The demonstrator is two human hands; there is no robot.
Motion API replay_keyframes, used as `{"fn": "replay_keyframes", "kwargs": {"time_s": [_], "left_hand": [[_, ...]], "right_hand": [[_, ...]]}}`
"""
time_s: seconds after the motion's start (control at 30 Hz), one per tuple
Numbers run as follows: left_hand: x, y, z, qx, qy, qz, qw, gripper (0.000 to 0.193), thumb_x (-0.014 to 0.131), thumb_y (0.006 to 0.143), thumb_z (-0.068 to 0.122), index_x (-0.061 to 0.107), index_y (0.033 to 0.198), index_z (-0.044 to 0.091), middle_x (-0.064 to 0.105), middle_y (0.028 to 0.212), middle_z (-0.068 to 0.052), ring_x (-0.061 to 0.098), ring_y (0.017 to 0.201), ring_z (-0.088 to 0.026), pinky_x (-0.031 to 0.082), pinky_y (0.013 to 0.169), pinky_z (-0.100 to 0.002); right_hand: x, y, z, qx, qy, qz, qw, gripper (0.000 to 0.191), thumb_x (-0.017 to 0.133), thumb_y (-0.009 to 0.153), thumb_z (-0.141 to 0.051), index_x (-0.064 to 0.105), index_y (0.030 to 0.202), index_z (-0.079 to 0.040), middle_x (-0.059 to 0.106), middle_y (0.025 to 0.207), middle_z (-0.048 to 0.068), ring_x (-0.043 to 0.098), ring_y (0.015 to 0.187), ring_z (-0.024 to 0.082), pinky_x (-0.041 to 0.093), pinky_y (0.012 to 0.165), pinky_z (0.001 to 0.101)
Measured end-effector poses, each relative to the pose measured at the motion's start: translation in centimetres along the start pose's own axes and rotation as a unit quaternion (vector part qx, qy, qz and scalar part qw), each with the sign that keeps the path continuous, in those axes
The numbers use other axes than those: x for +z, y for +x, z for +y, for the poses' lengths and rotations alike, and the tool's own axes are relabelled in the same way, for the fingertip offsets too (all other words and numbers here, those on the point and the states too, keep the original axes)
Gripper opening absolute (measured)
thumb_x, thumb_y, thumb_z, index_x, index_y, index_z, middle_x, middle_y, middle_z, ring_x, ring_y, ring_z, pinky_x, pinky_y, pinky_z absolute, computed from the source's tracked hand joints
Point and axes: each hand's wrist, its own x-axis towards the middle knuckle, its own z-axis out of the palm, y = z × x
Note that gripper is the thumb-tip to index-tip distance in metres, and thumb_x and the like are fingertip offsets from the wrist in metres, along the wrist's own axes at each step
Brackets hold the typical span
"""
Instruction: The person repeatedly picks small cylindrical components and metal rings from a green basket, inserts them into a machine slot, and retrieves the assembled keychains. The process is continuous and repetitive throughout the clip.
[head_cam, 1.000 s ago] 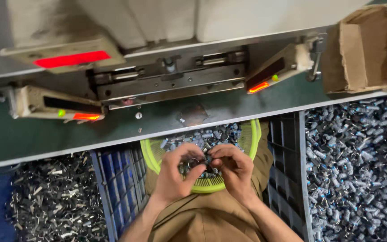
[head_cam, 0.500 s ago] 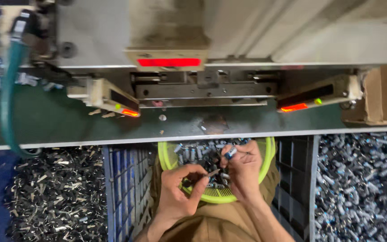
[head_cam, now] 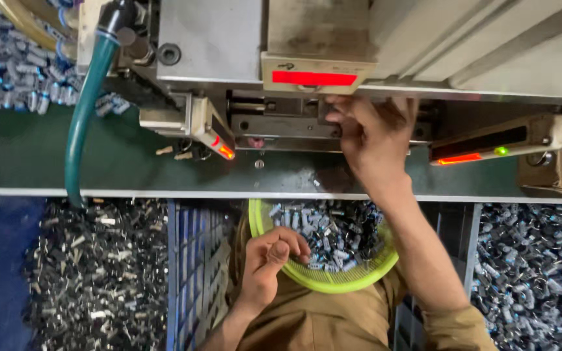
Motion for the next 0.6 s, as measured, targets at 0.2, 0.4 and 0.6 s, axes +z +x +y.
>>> {"fn": "replay_keyframes", "kwargs": {"time_s": [0.2, 0.4, 0.6], "left_hand": [[-0.3, 0.6, 1.7, 0.063, 0.053, 0.059, 0.995, 0.042, 0.063, 0.105, 0.035, 0.061, 0.089, -0.003, 0.068, 0.090, -0.014, 0.061, 0.080, -0.016, 0.047, 0.074, -0.028], [1.8, 1.3, 2.8, 0.151, 0.175, 0.055, 0.971, 0.028, 0.072, 0.089, 0.013, 0.055, 0.100, -0.005, 0.058, 0.115, -0.020, 0.063, 0.093, -0.017, 0.052, 0.077, -0.027], [3.0, 2.2, 2.2, -0.006, 0.345, 0.017, 0.938, 0.015, 0.075, 0.086, 0.003, 0.065, 0.097, 0.001, 0.068, 0.074, -0.010, 0.070, 0.063, -0.022, 0.052, 0.062, -0.030]], "right_hand": [[-1.9, -8.1, -3.2, -0.050, 0.096, 0.020, 0.994, 0.024, 0.076, 0.084, -0.015, 0.068, 0.106, -0.008, 0.074, 0.111, 0.007, 0.072, 0.106, 0.029, 0.049, 0.103, 0.0433], [3.4, -19.4, -3.8, 0.369, 0.451, 0.011, 0.812, 0.022, 0.071, 0.083, 0.015, 0.069, 0.100, 0.003, 0.071, 0.099, 0.016, 0.068, 0.086, 0.018, 0.056, 0.075, 0.0277], [2.4, -21.5, -2.2, 0.262, 0.388, 0.041, 0.883, 0.036, 0.056, 0.081, 0.026, 0.056, 0.109, 0.003, 0.070, 0.104, 0.016, 0.072, 0.102, 0.019, 0.061, 0.089, 0.0297]]}}
